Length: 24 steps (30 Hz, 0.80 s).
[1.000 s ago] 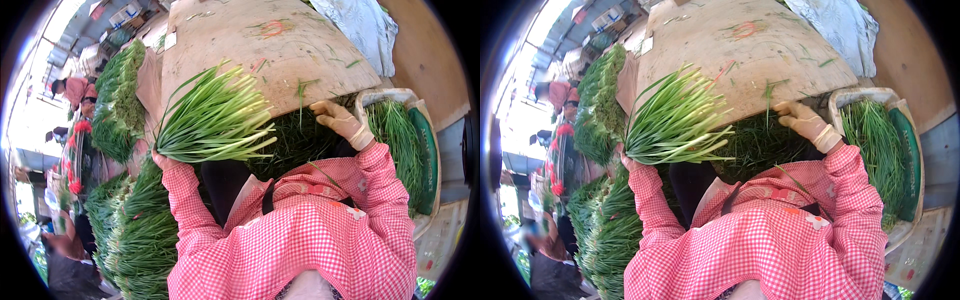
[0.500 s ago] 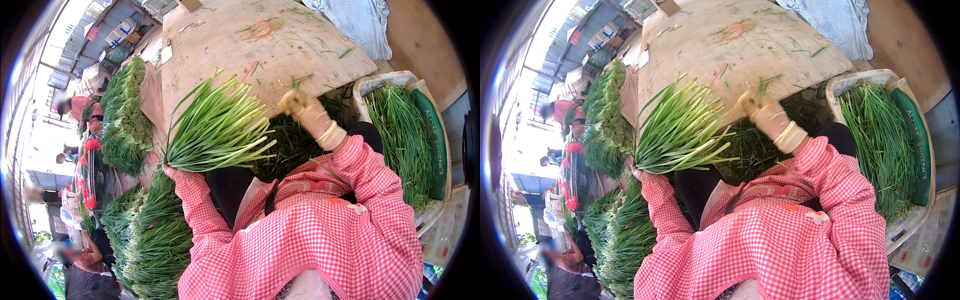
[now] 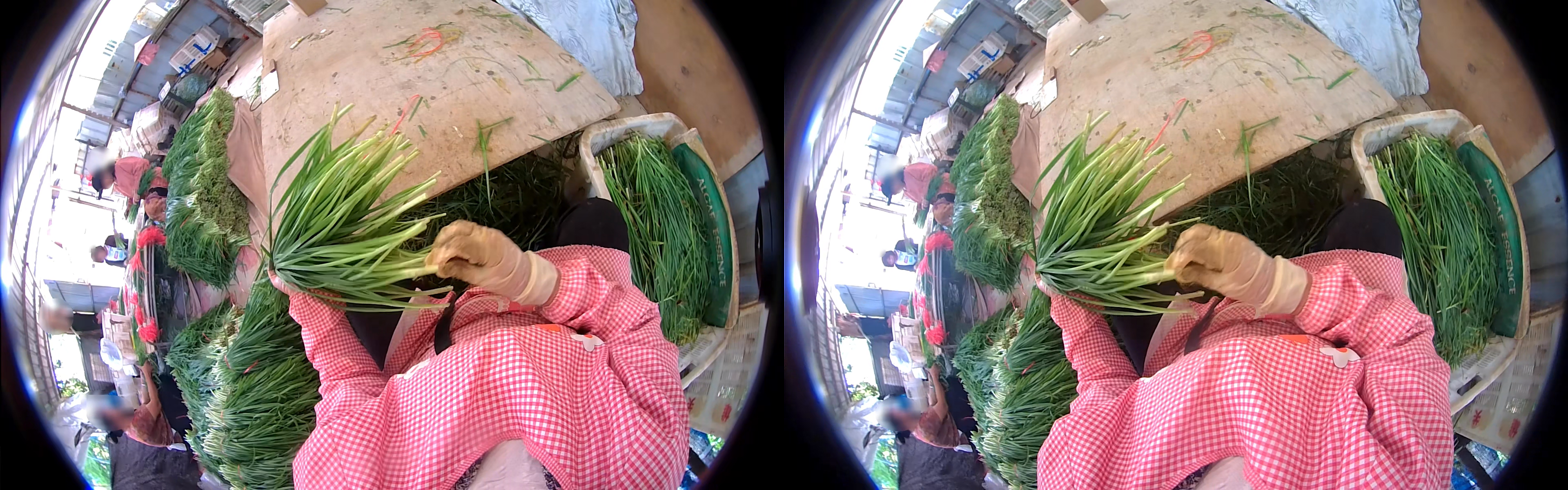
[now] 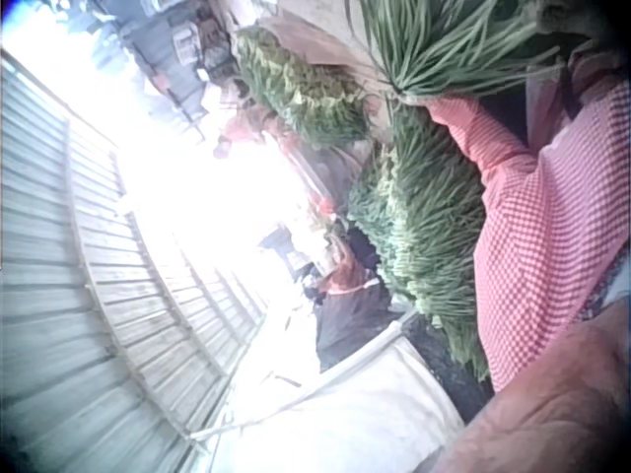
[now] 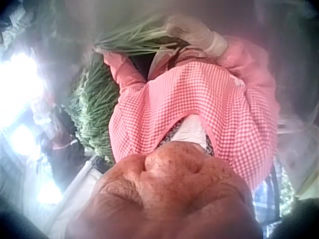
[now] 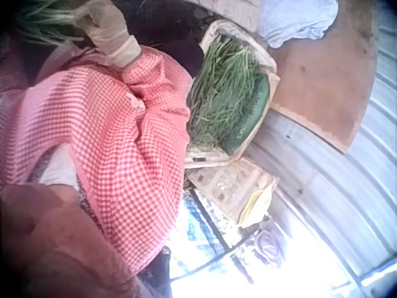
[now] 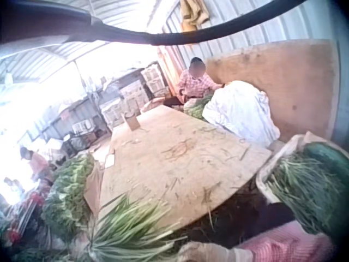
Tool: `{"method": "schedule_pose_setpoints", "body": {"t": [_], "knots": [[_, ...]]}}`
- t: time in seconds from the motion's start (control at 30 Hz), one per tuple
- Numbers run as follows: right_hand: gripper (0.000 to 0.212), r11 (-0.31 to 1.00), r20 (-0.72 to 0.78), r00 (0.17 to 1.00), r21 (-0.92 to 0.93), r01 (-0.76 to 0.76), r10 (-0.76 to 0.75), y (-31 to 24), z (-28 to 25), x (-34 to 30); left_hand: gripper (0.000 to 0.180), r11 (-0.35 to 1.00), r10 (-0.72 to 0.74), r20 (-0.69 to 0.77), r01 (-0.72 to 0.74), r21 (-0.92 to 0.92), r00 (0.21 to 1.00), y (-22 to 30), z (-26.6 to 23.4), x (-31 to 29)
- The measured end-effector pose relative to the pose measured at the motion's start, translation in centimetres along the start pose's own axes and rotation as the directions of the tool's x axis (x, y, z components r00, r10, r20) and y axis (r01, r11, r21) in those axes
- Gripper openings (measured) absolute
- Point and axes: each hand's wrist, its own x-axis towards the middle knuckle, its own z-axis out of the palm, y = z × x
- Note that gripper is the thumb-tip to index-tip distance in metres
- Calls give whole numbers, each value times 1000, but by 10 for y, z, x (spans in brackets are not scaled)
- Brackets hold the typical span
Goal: The person bundles green chives by hand, shaking the stems to remove debris and arranging them into organized bunches.
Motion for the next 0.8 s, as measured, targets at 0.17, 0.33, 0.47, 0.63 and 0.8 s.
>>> {"method": "schedule_pose_setpoints", "body": {"t": [0.17,0.33,0.47,0.63,0.8], "knots": [[6,868,-179,901,393,-303,395,7,-41,0,48,1000,-7,95,6,13,995,4,-9,5],[20,791,-151,800,334,-512,581,52,-58,6,48,999,-23,151,17,42,988,-1,-4,7],[36,848,-33,867,232,-477,497,101,-37,15,49,998,-47,207,36,57,977,-2,1,12],[26,700,-22,967,694,-169,255,99,-19,30,50,997,-65,307,75,-22,949,-9,-7,20],[28,617,-207,840,766,-179,501,63,-76,20,55,986,-64,333,111,-124,941,2,-9,15]]}}
